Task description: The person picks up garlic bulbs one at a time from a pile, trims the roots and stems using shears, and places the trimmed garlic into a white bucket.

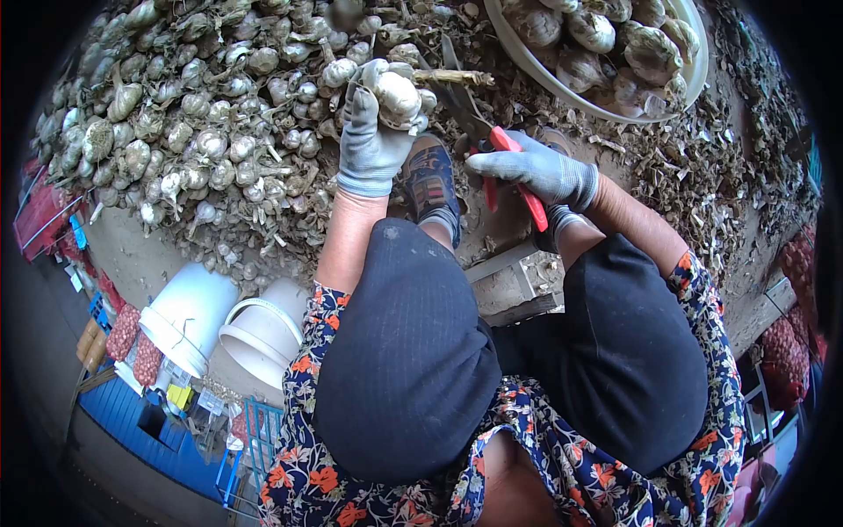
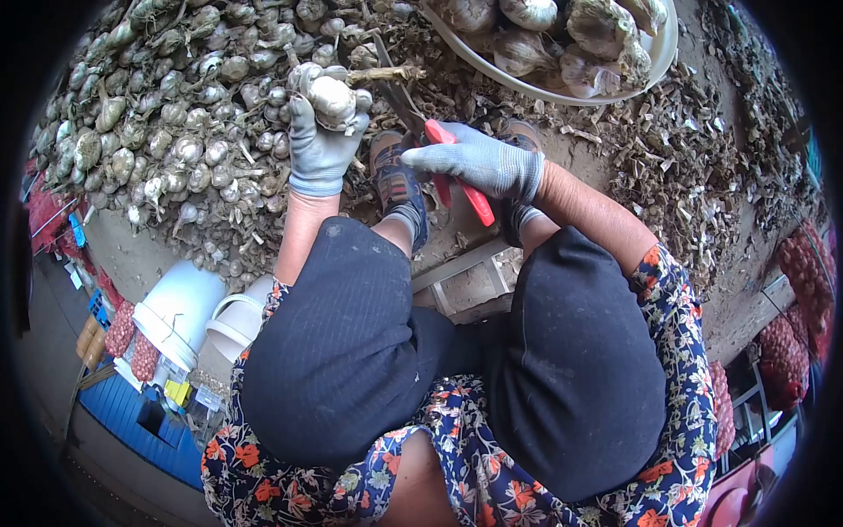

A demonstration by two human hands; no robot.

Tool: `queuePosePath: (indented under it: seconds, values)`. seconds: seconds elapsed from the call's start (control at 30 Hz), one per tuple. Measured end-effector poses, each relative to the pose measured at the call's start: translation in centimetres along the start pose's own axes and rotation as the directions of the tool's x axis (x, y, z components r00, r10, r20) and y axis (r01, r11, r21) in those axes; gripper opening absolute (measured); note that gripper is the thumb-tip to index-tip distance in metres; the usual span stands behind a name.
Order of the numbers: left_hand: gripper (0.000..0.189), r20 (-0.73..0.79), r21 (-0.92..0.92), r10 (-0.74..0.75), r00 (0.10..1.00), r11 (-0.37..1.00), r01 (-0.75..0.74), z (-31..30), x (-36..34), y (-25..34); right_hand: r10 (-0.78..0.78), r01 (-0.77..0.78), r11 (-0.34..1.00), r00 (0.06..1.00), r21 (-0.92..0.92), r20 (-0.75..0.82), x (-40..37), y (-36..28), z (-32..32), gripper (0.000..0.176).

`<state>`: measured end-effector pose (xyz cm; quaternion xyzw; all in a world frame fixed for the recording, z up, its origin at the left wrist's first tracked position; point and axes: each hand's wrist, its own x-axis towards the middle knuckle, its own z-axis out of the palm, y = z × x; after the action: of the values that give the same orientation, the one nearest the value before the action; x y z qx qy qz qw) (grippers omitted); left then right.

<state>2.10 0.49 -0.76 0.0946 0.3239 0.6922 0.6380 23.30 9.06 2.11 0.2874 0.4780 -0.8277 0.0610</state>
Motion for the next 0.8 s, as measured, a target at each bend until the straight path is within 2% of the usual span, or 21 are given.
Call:
queuePosePath:
  seconds: [0.07, 0.17, 0.2, 0.23, 0.3, 0.33, 0.37, 0.43, 0.5, 0.57, 0.6, 0.63, 0.7, 0.73, 0.77, 0.8]
  values:
    - [0.053, -0.043, 0.016, 0.046, 0.998, 0.999, -0.046, 0.3, 0.2, -0.1, 0.249, -0.250, 0.961, 0.968, 0.115, 0.029, -0.4, -0.5, -0.5, 0.039]
    - [0.050, -0.132, 0.099, 0.201, 0.971, 0.977, -0.189, -0.2, 0.9, -0.1, 0.234, -0.234, 0.972, 0.971, -0.001, 0.043, -1.2, 2.4, -1.5, 0.036]
    - [0.048, -0.150, 0.125, 0.198, 0.969, 0.976, -0.180, 0.0, 1.0, 0.1, 0.201, -0.200, 0.971, 0.980, -0.128, -0.002, -2.2, 0.3, -0.8, 0.035]
    - [0.047, -0.170, 0.149, 0.190, 0.967, 0.975, -0.166, 0.2, 0.9, 0.2, 0.244, -0.235, 0.959, 0.969, -0.162, 0.039, -2.4, -0.1, -1.0, 0.036]
    - [0.047, -0.120, 0.129, 0.129, 0.984, 0.985, -0.113, 0.1, 0.6, -0.1, 0.118, -0.110, 0.981, 0.992, -0.161, 0.040, -1.7, 0.1, -1.0, 0.035]
    - [0.046, -0.064, 0.115, 0.073, 0.995, 0.991, -0.066, 0.1, 0.7, -0.3, 0.131, -0.128, 0.989, 0.991, -0.077, 0.036, -1.1, 0.4, -1.0, 0.035]
    - [0.043, -0.076, 0.106, 0.043, 0.996, 0.994, -0.035, 0.6, 0.5, -0.5, 0.143, -0.143, 0.990, 0.989, 0.003, 0.030, -0.5, 0.6, -1.0, 0.036]
    - [0.040, -0.106, 0.186, 0.061, 0.992, 0.982, -0.040, 1.0, 0.4, -1.2, 0.138, -0.138, 0.990, 0.990, 0.014, 0.013, 0.0, 0.1, -1.1, 0.038]
    - [0.033, -0.054, 0.237, 0.114, 0.992, 0.967, -0.098, 1.5, 1.0, -1.3, 0.045, -0.053, 0.993, 0.996, -0.103, -0.076, 0.0, 0.3, -1.2, 0.038]
    - [0.032, -0.011, 0.243, 0.066, 0.998, 0.968, -0.061, 1.8, 1.2, -1.4, 0.096, -0.103, 0.970, 0.994, -0.219, -0.043, -1.0, -0.5, -1.8, 0.037]
    - [0.032, -0.078, 0.267, 0.009, 0.997, 0.964, 0.012, 2.4, 1.3, -1.2, 0.166, -0.171, 0.970, 0.985, -0.172, -0.044, -1.4, -0.6, -1.9, 0.035]
    - [0.035, -0.045, 0.277, -0.013, 0.999, 0.961, 0.025, 2.7, 1.6, -0.9, 0.158, -0.164, 0.970, 0.986, -0.177, -0.050, -1.8, -0.7, -2.0, 0.035]
    - [0.034, -0.081, 0.505, 0.160, 0.984, 0.858, -0.098, 3.7, 2.4, -1.3, 0.190, -0.229, 0.959, 0.957, -0.166, -0.220, -2.6, -1.0, -2.1, 0.034]
    - [0.032, 0.033, 0.499, 0.164, 0.986, 0.852, -0.158, 6.1, 2.6, -0.4, 0.265, -0.275, 0.961, 0.945, -0.024, -0.193, -3.1, -1.2, -2.2, 0.037]
    - [0.030, 0.142, 0.485, 0.163, 0.976, 0.848, -0.212, 9.6, 2.8, 1.1, 0.265, -0.274, 0.961, 0.944, -0.022, -0.198, -3.1, -0.7, -2.5, 0.037]
    - [0.027, 0.408, 0.652, 0.369, 0.835, 0.523, -0.550, 12.8, 4.3, 1.6, 0.254, -0.266, 0.963, 0.951, -0.049, -0.176, -2.9, 0.2, -2.8, 0.039]
